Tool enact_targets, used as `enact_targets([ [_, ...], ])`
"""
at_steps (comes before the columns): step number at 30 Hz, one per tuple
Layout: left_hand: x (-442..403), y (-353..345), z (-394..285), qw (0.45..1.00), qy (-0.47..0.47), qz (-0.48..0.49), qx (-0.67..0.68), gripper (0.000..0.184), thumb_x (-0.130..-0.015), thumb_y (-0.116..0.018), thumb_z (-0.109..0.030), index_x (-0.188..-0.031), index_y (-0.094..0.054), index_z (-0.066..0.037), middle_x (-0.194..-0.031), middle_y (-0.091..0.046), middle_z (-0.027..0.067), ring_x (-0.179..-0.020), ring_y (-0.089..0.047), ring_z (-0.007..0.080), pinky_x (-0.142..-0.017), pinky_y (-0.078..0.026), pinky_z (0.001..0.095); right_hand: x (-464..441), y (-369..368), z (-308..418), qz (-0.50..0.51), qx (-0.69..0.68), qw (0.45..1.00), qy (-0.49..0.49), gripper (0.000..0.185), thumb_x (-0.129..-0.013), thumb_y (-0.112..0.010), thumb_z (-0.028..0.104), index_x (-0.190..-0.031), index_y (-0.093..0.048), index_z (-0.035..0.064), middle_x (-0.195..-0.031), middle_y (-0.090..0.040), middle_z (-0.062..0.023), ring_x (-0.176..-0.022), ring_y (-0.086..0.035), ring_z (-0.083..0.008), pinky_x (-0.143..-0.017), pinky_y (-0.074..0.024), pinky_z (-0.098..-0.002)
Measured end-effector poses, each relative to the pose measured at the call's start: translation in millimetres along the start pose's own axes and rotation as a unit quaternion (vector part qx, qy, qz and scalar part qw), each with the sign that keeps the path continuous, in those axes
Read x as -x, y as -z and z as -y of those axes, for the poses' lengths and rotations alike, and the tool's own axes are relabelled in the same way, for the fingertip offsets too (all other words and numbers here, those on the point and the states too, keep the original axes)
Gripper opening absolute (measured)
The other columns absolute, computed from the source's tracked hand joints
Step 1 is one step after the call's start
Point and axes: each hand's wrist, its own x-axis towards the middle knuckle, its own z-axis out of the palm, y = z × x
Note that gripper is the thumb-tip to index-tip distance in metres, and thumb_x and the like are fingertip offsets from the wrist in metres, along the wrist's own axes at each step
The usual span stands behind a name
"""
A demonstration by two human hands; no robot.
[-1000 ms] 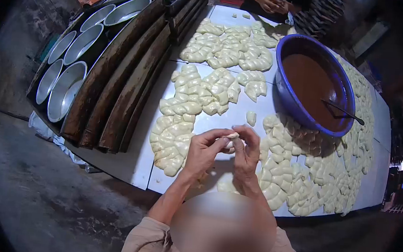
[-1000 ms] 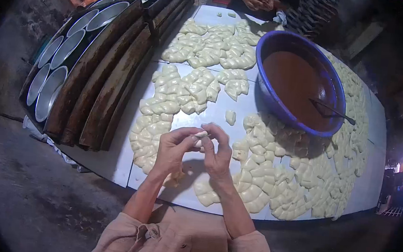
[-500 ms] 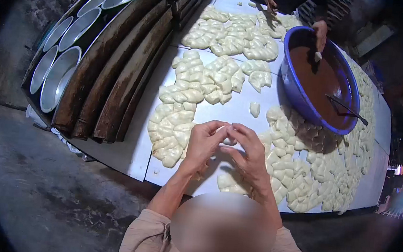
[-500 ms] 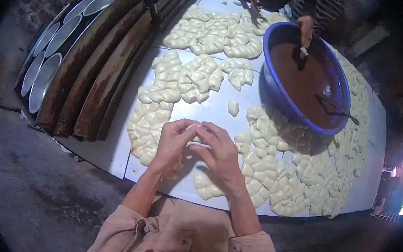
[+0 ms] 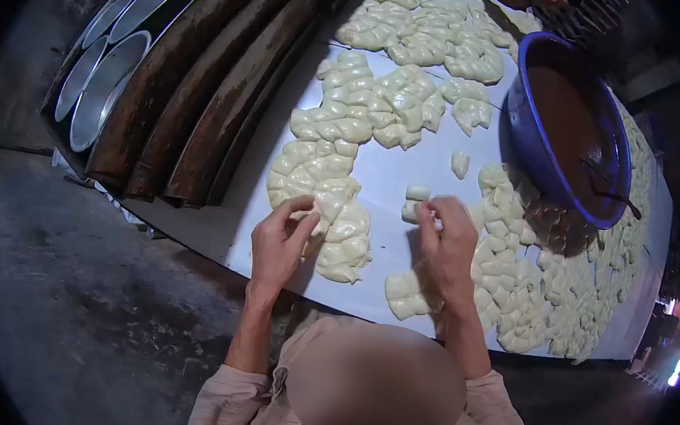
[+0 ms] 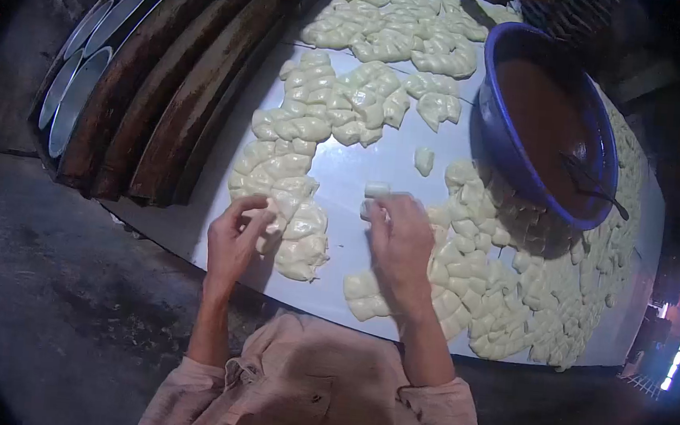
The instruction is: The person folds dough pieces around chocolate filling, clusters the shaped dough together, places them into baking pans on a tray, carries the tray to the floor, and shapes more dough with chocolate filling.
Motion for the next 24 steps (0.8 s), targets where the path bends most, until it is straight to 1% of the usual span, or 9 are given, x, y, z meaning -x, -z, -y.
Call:
enact_targets([
  [3,18,4,24,0.997,-0.04,-0.011,-0.062,0.022,-0.089,-0.07,-0.01,-0.11,-0.069,-0.002,-0.098,-0.072,0.0103,-0.076,-0.069,0.0148,-0.066,-0.053,0.0273,24,-9,28,0.18,0.019,0.979,-0.095,0.025,-0.088,-0.071,0.027,-0.094,-0.066,0.003,-0.088,-0.063,-0.0131,-0.08,-0.063,-0.0292,-0.068,-0.0495,-0.0391],
  [6,26,-1,25,0.986,-0.135,-0.011,-0.099,0.02,-0.087,-0.07,-0.008,-0.107,-0.07,-0.003,-0.097,-0.071,0.0108,-0.079,-0.07,0.0195,-0.069,-0.054,0.0294,47,-46,26,0.138,0.061,0.989,0.004,0.041,-0.083,-0.073,0.042,-0.093,-0.063,0.0042,-0.086,-0.062,-0.0127,-0.081,-0.062,-0.0321,-0.068,-0.0473,-0.0444],
  [8,25,-8,27,0.966,-0.216,-0.004,-0.143,0.019,-0.087,-0.069,-0.009,-0.106,-0.07,-0.004,-0.103,-0.07,0.0101,-0.089,-0.068,0.0256,-0.078,-0.055,0.0346,51,-61,28,0.139,0.068,0.988,0.013,0.032,-0.083,-0.071,0.034,-0.091,-0.063,0.0041,-0.084,-0.061,-0.0137,-0.081,-0.061,-0.0322,-0.069,-0.0472,-0.045],
  [11,10,-14,22,0.93,-0.288,0.101,-0.205,0.033,-0.082,-0.067,-0.003,-0.114,-0.068,-0.008,-0.135,-0.056,0.0156,-0.128,-0.051,0.0336,-0.102,-0.043,0.0464,46,-57,33,0.173,0.008,0.984,-0.032,0.021,-0.081,-0.067,0.021,-0.089,-0.061,0.0033,-0.084,-0.061,-0.016,-0.079,-0.06,-0.0346,-0.069,-0.0475,-0.0462],
  [13,-1,-22,13,0.892,-0.336,0.14,-0.27,0.037,-0.08,-0.067,-0.004,-0.116,-0.068,-0.011,-0.143,-0.047,0.0158,-0.137,-0.038,0.0382,-0.108,-0.035,0.055,46,-48,34,0.184,-0.169,0.954,-0.166,0.011,-0.081,-0.06,0.012,-0.086,-0.058,0.0029,-0.079,-0.057,-0.0081,-0.073,-0.057,-0.023,-0.065,-0.0461,-0.0368],
  [15,-12,-26,9,0.858,-0.355,0.194,-0.317,0.039,-0.079,-0.066,-0.006,-0.117,-0.068,-0.014,-0.147,-0.041,0.0161,-0.142,-0.029,0.0417,-0.111,-0.028,0.0628,54,-45,18,0.174,-0.345,0.876,-0.289,0.007,-0.083,-0.057,0.009,-0.087,-0.057,0.0032,-0.077,-0.052,-0.0026,-0.07,-0.052,-0.0149,-0.063,-0.0437,-0.0309],
  [16,-19,-28,11,0.844,-0.352,0.231,-0.332,0.039,-0.079,-0.067,-0.008,-0.118,-0.068,-0.015,-0.148,-0.039,0.0162,-0.144,-0.025,0.0428,-0.112,-0.024,0.0662,55,-48,13,0.15,-0.394,0.862,-0.281,0.013,-0.084,-0.053,0.005,-0.097,-0.055,0.0033,-0.08,-0.046,0.0018,-0.072,-0.043,-0.0071,-0.061,-0.0387,-0.0243],
  [20,-32,-26,12,0.812,-0.367,0.288,-0.352,0.033,-0.078,-0.067,-0.017,-0.112,-0.067,-0.015,-0.148,-0.04,0.0161,-0.145,-0.023,0.0453,-0.111,-0.017,0.0737,64,-50,8,0.105,-0.513,0.796,-0.305,0.031,-0.088,-0.057,0.008,-0.118,-0.049,0.0033,-0.088,-0.049,0.0,-0.073,-0.044,-0.0073,-0.063,-0.0406,-0.0244],
  [24,-33,-19,6,0.812,-0.362,0.315,-0.332,0.034,-0.078,-0.073,-0.026,-0.108,-0.065,-0.012,-0.148,-0.04,0.0155,-0.145,-0.022,0.0453,-0.111,-0.015,0.0752,59,-48,19,0.15,-0.324,0.898,-0.255,0.032,-0.089,-0.067,0.022,-0.11,-0.055,0.0009,-0.091,-0.06,-0.006,-0.082,-0.055,-0.0116,-0.07,-0.0479,-0.0287],
])
